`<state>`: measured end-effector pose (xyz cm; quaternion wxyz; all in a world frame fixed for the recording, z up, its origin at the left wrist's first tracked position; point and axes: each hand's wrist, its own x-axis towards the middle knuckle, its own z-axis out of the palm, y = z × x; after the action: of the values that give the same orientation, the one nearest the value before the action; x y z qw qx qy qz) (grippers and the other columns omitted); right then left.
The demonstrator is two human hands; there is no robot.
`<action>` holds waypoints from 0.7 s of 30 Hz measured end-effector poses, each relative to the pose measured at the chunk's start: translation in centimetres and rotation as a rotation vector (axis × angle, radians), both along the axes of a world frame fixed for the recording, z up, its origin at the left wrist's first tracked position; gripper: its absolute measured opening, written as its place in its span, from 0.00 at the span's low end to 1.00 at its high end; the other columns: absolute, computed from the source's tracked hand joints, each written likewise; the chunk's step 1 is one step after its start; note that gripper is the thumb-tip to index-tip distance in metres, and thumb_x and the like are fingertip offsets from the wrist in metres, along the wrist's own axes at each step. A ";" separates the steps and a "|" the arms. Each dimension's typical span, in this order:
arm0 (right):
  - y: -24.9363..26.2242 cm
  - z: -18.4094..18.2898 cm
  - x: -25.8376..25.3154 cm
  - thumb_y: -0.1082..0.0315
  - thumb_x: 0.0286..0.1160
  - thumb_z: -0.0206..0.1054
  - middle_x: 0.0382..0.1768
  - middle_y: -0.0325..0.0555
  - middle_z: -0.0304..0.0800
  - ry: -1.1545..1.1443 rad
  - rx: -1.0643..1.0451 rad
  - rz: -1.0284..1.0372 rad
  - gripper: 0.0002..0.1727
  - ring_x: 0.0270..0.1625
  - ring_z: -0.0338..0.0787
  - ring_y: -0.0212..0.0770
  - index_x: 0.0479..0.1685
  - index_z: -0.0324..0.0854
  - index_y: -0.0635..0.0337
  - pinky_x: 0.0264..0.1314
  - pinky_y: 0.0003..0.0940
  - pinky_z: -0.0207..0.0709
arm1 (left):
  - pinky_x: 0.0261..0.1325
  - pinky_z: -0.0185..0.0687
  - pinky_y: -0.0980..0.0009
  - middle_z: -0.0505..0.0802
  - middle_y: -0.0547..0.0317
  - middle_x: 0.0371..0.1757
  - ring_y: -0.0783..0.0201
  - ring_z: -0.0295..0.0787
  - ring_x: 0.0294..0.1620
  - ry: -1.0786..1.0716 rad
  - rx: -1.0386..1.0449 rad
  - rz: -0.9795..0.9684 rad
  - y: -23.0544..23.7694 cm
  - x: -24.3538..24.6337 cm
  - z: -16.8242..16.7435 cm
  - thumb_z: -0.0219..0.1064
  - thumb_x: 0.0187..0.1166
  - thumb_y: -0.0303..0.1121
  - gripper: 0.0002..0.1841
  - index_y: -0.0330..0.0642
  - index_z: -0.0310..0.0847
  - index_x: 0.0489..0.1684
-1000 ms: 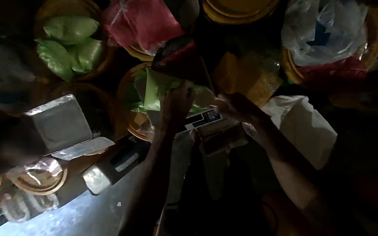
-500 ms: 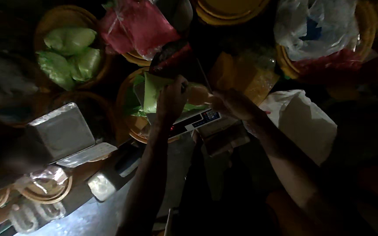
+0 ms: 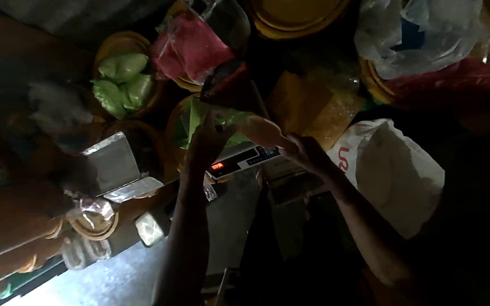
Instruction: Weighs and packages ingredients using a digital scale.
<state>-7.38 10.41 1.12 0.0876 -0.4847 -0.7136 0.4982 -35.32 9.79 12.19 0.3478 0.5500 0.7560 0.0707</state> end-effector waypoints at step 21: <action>3.9 4.6 -4.2 0.48 0.81 0.68 0.43 0.57 0.92 -0.317 0.066 0.248 0.25 0.48 0.92 0.62 0.69 0.82 0.52 0.48 0.66 0.83 | 0.37 0.78 0.44 0.85 0.52 0.30 0.50 0.85 0.34 0.057 -0.100 -0.148 -0.5 -2.0 -2.0 0.56 0.90 0.49 0.19 0.43 0.82 0.41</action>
<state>-11.57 14.26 5.74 -0.0719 -0.4622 -0.7886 0.3991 -37.28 9.31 10.15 0.3575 0.5880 0.7255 -0.0089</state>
